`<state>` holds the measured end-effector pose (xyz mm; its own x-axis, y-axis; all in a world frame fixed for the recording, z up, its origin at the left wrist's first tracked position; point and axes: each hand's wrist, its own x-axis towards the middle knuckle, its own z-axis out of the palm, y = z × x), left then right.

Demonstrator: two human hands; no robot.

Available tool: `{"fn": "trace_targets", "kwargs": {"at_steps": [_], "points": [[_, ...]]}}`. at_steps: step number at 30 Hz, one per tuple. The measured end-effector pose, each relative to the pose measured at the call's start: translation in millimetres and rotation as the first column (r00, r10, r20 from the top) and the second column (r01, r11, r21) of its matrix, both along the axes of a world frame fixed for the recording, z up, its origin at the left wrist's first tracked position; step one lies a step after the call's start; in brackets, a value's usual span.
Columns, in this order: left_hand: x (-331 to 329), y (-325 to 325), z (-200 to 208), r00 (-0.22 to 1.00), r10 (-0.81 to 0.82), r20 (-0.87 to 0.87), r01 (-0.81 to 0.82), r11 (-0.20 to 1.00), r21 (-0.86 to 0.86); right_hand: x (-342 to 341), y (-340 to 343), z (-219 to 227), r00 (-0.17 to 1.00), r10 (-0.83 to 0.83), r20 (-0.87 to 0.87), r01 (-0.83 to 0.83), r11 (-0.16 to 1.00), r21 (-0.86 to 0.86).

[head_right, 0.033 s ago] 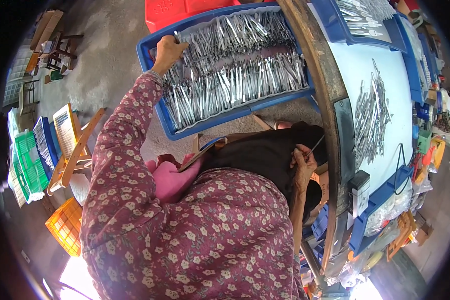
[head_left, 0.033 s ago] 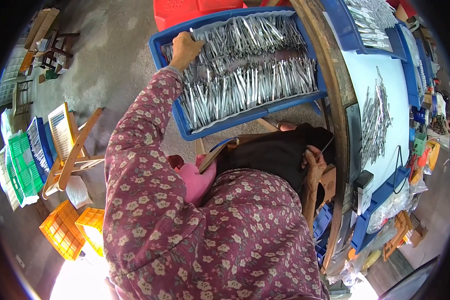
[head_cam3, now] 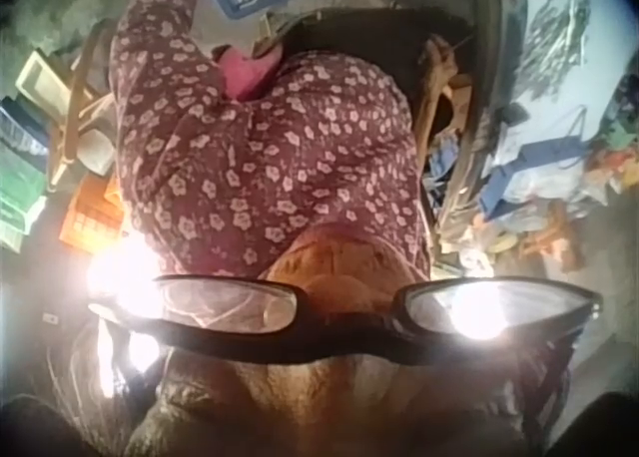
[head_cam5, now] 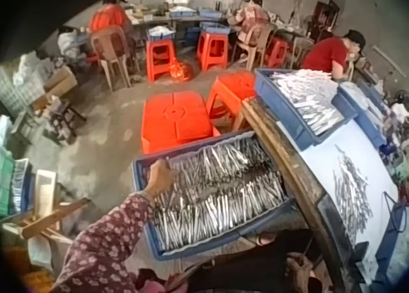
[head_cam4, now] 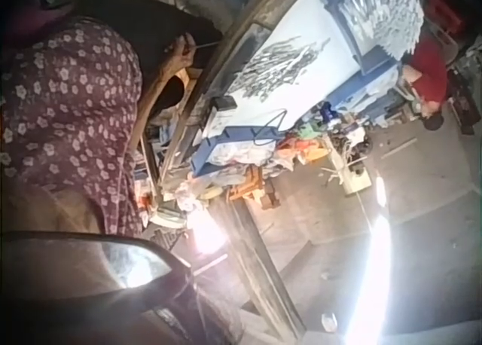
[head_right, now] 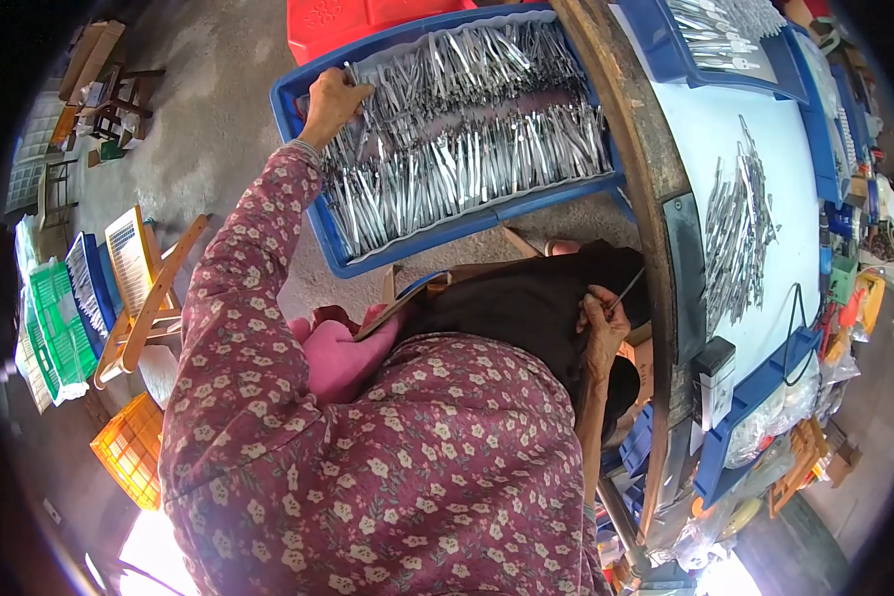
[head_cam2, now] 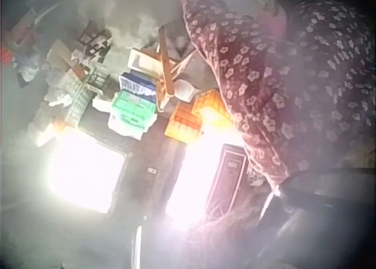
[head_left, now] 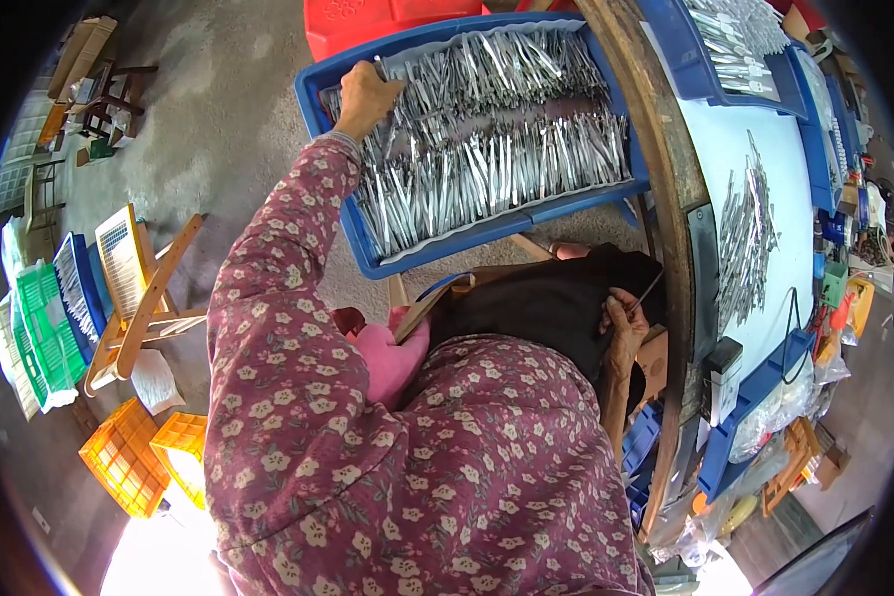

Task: The recorder picks up small metal pins from a crate and assembles them into fixtures or plates at a workstation.

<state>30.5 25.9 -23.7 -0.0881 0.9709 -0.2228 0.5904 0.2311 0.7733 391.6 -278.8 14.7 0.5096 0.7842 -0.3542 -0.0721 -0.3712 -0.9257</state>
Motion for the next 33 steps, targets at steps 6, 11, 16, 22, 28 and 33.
{"fn": "trace_targets", "kwargs": {"at_steps": [6, 11, 16, 22, 28, 33], "points": [[5, -19, 16, 0.978, 0.085, 0.19, -0.096, 0.994, 0.047, 2, -2, -1, 1.0, -0.011, -0.003, 0.011, 1.0, 0.0], [-3, -37, 5, 0.941, -0.338, 0.02, 0.328, 0.925, 0.194, 4, -3, -1, 1.0, -0.021, 0.007, 0.021, 1.0, -0.02], [-1, -54, 11, 0.864, -0.504, -0.007, 0.502, 0.857, 0.115, 3, -4, 0, 1.0, -0.011, 0.014, 0.011, 1.0, -0.012], [6, -58, 31, 0.882, -0.463, -0.093, 0.466, 0.885, 0.015, 3, -4, 0, 1.0, -0.024, -0.003, 0.024, 1.0, -0.019], [16, -64, 17, 0.871, -0.457, -0.178, 0.476, 0.875, 0.085, 2, -3, 1, 1.0, -0.008, 0.017, 0.009, 1.0, -0.015], [21, -65, 8, 0.92, -0.363, -0.148, 0.388, 0.898, 0.207, 2, -3, 3, 1.0, -0.019, 0.011, 0.02, 1.0, -0.018]]}}
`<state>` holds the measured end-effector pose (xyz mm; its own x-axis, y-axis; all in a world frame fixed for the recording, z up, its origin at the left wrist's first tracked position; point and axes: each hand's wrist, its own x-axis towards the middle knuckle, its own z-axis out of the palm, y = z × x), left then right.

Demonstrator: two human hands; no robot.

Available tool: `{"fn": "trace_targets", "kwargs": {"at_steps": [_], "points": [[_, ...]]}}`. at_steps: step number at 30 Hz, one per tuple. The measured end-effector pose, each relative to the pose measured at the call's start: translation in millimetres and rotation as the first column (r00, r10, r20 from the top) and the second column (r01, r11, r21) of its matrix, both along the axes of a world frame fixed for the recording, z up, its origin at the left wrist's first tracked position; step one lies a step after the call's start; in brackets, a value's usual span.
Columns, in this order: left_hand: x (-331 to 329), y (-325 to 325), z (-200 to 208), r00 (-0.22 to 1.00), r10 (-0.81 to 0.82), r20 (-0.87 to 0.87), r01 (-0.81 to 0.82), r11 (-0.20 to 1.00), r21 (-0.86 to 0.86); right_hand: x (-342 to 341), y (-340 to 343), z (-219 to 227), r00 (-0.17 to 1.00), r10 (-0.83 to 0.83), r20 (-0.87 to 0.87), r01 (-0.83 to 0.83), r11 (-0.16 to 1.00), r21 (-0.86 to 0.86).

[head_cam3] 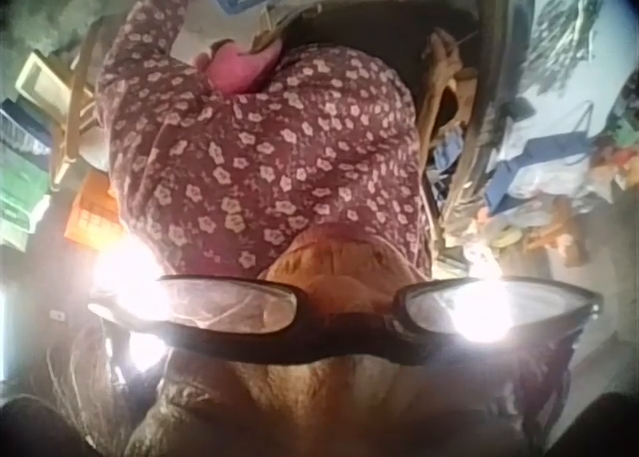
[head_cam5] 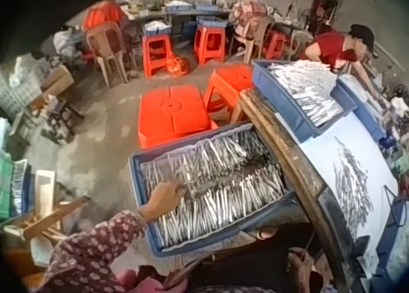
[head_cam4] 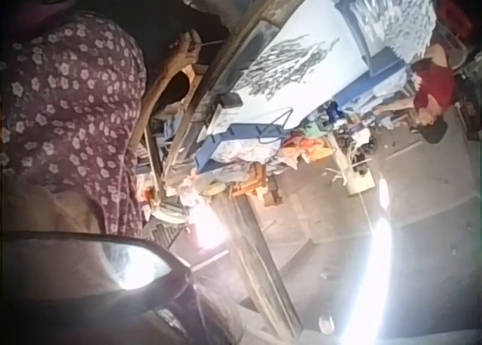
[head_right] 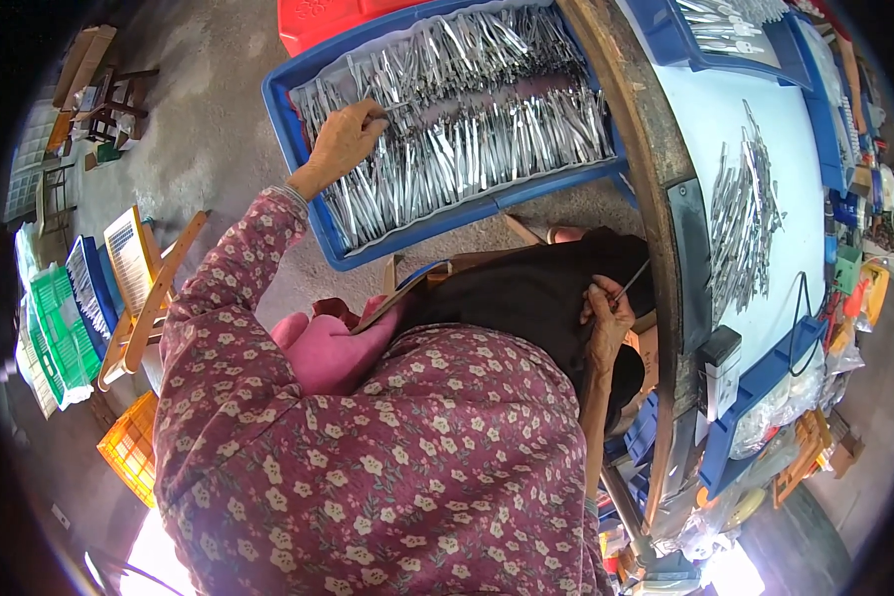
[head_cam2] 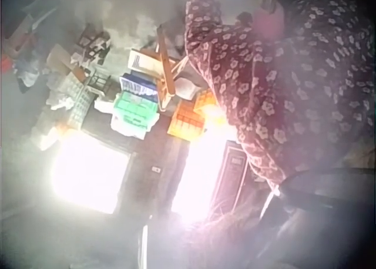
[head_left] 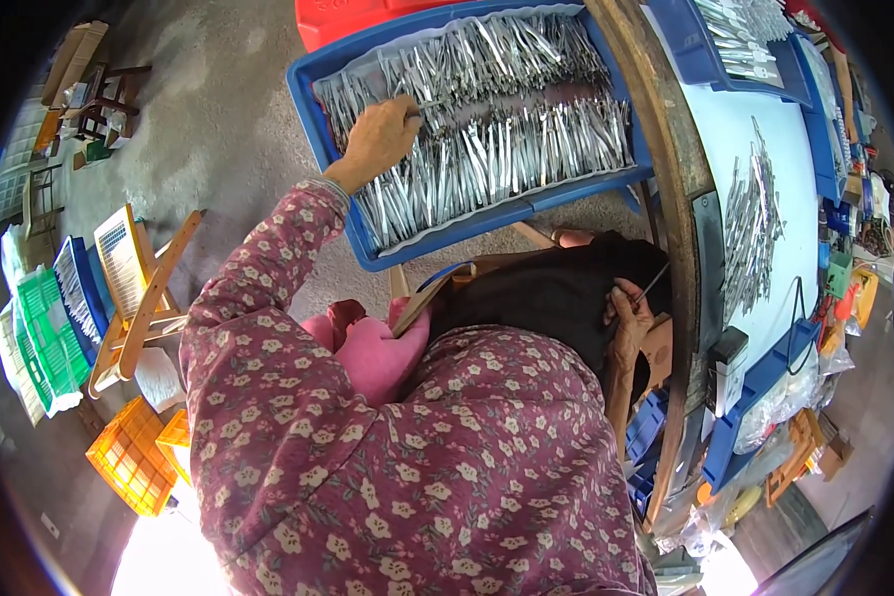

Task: The recorder picks up small metal pins from a crate and assembles them into fixtures or plates at a workstation.

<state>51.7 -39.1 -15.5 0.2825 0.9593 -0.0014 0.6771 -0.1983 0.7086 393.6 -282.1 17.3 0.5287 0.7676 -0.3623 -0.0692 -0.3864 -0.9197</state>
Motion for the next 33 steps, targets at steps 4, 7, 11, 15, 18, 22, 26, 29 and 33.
{"fn": "trace_targets", "kwargs": {"at_steps": [4, 7, 11, 15, 18, 22, 26, 29, 33], "points": [[2, -2, -2, 1.0, -0.011, -0.006, 0.01, 0.996, -0.091, 0, 0, 1, 1.0, -0.003, -0.002, 0.003, 1.0, -0.014], [-1, -4, 4, 0.998, 0.003, 0.065, 0.003, 0.995, -0.099, -1, 1, 1, 1.0, 0.001, -0.013, -0.001, 1.0, -0.004], [-7, -4, 9, 0.985, -0.149, 0.085, 0.158, 0.982, -0.103, -1, 2, 3, 1.0, -0.004, 0.007, 0.004, 1.0, -0.014], [-13, 1, 12, 0.974, -0.146, 0.175, 0.178, 0.966, -0.185, -2, 2, 3, 1.0, -0.007, -0.001, 0.007, 1.0, -0.006], [-12, 6, 11, 0.997, -0.063, 0.036, 0.07, 0.959, -0.274, 1, 1, 1, 1.0, -0.007, -0.008, 0.007, 1.0, -0.002], [-3, 2, 15, 0.962, -0.067, -0.263, 0.034, 0.991, -0.131, -1, 1, 4, 1.0, -0.022, -0.004, 0.022, 1.0, 0.005], [3, 2, 5, 0.937, -0.009, -0.349, -0.05, 0.986, -0.159, -2, 1, 4, 1.0, -0.018, -0.006, 0.018, 1.0, 0.005], [10, 6, 7, 0.921, 0.07, -0.382, -0.161, 0.964, -0.213, -2, 1, 3, 1.0, -0.018, -0.01, 0.018, 1.0, 0.006], [9, 8, 6, 0.925, 0.155, -0.347, -0.253, 0.932, -0.258, -1, 1, 2, 1.0, -0.006, -0.008, 0.006, 1.0, 0.015]]}}
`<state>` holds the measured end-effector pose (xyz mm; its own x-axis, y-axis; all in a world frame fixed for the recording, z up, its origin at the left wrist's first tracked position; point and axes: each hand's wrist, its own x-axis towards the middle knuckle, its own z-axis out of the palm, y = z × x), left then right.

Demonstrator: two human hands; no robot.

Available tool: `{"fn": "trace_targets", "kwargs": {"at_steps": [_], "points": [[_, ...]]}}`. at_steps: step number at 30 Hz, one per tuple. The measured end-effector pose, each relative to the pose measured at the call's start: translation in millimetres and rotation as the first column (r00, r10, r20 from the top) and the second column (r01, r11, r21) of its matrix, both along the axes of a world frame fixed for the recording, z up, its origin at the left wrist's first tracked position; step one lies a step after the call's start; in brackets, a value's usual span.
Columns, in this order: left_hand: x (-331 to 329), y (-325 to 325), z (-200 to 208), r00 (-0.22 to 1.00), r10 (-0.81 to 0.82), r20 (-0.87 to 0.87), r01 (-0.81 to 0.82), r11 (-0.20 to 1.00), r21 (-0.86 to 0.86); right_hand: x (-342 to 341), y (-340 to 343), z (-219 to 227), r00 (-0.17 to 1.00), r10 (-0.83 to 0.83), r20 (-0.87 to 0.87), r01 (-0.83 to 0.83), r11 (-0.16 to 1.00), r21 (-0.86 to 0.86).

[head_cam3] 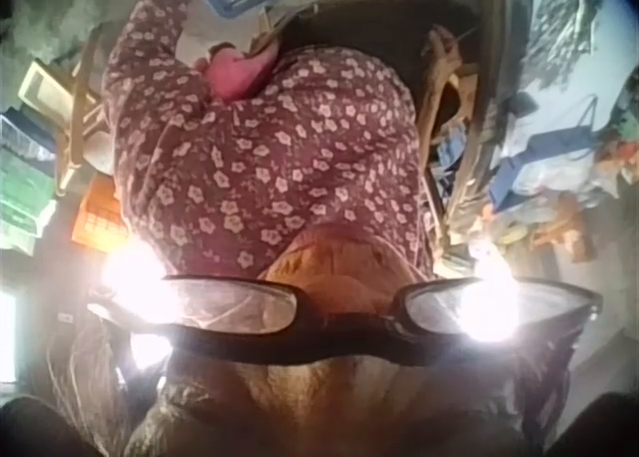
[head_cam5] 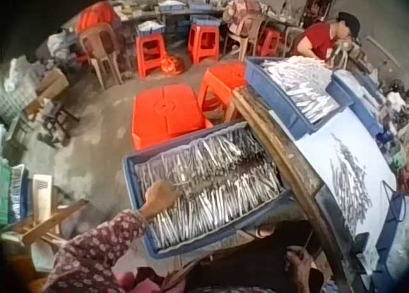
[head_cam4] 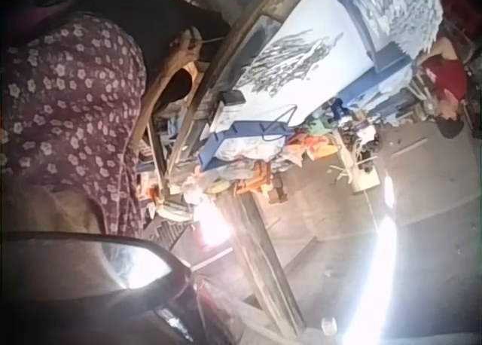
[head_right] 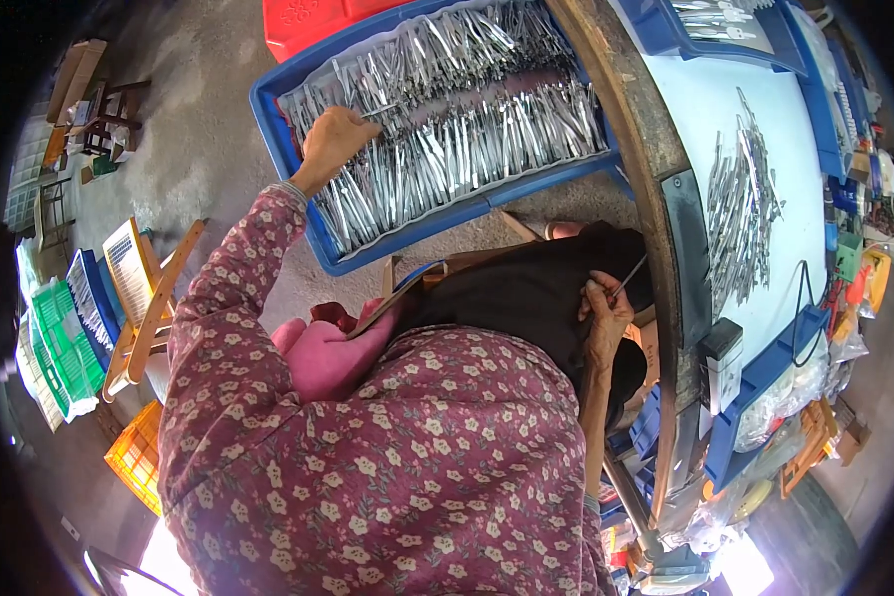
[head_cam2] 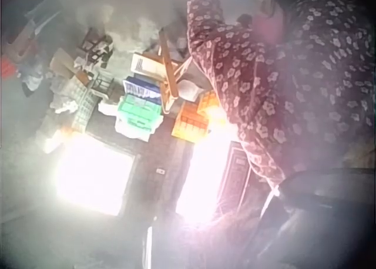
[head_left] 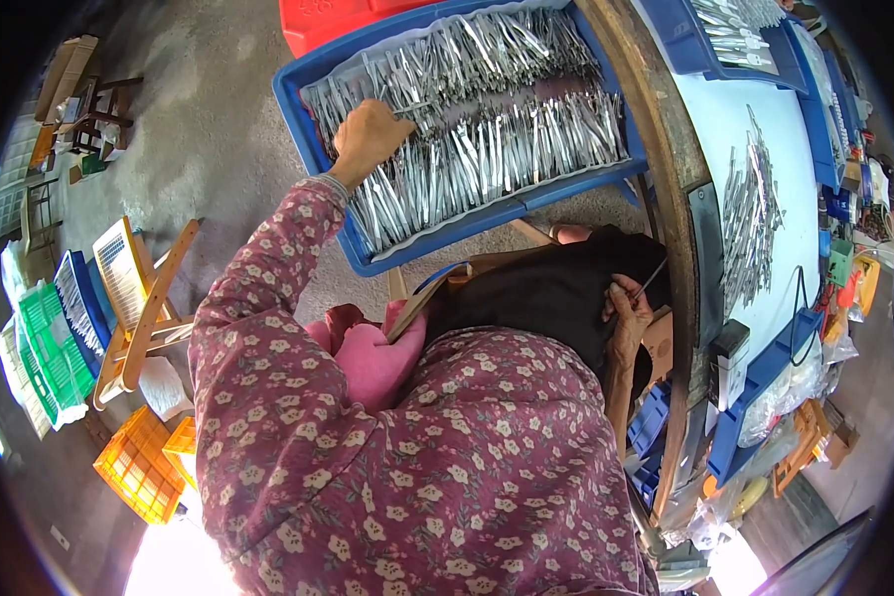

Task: The recorder picks up small metal pins from a crate and assembles them into fixtures or plates at a workstation.

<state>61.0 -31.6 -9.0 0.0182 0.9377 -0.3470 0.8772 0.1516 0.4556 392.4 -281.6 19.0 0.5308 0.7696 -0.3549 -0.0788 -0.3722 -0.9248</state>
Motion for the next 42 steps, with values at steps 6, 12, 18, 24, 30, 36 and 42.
{"fn": "trace_targets", "kwargs": {"at_steps": [6, 12, 18, 24, 30, 36, 42], "points": [[3, -5, 17, 0.967, -0.057, 0.249, 0.042, 0.997, 0.064, 2, -1, 0, 1.0, 0.005, 0.006, -0.005, 1.0, 0.011], [3, -4, 11, 0.957, -0.251, 0.143, 0.166, 0.884, 0.436, 2, -1, -1, 1.0, 0.013, 0.026, -0.012, 1.0, -0.01], [-6, 5, 33, 0.925, -0.177, 0.335, 0.072, 0.95, 0.304, 4, -3, -3, 1.0, -0.006, 0.014, 0.006, 1.0, -0.002], [-2, -26, 9, 0.9, -0.213, 0.381, 0.174, 0.975, 0.134, 3, -2, -3, 1.0, -0.015, 0.0, 0.015, 1.0, -0.007], [5, -45, 20, 0.975, -0.215, 0.047, 0.199, 0.952, 0.234, 3, -4, -2, 1.0, -0.023, 0.003, 0.023, 1.0, 0.012], [7, -45, 6, 0.86, -0.507, 0.054, 0.436, 0.786, 0.438, 5, -4, -4, 1.0, -0.025, -0.002, 0.025, 1.0, 0.018], [2, -46, 11, 0.864, -0.471, 0.177, 0.417, 0.867, 0.273, 3, -4, -2, 0.999, -0.052, 0.012, 0.052, 0.999, 0.005]]}}
